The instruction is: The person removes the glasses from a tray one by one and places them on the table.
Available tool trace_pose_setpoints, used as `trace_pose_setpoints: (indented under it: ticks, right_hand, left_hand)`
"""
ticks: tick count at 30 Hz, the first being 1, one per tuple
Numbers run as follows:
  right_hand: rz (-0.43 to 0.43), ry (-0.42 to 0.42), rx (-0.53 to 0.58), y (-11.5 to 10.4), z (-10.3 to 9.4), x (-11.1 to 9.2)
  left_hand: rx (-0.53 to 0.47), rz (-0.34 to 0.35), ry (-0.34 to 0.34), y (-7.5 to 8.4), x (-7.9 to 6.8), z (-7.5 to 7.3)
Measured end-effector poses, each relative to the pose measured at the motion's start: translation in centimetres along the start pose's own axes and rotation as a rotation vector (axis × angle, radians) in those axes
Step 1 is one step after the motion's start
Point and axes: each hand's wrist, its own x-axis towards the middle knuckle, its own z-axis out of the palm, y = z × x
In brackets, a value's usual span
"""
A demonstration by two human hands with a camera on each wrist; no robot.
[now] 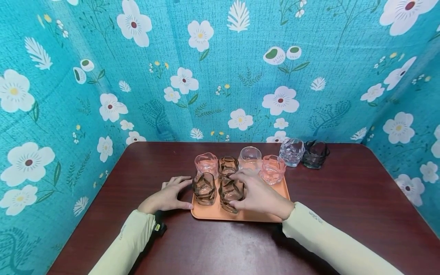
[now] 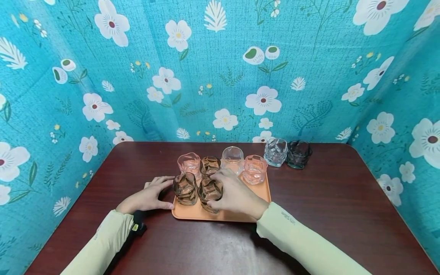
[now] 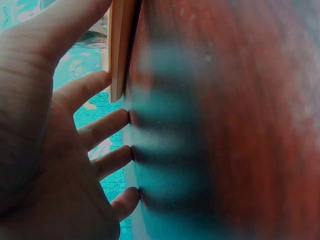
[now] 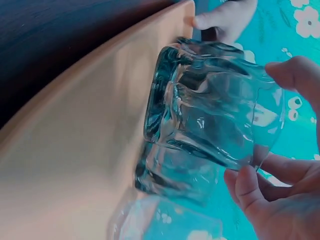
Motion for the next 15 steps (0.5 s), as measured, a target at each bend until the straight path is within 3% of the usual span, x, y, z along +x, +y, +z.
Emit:
trace_pose_setpoints:
  ticks: [10,15]
  right_hand:
    - [-0.03,0.103,-0.016,1.0,-3.8,-2.5]
    - [0.048,0.121,-0.059,1.7,-6.1,-4.3]
  left_hand:
    - [0.006,0.013,0.006,-0.2,0.0,0.0]
    - [0.003,0.009,0.0,-0.2,0.0,0.0]
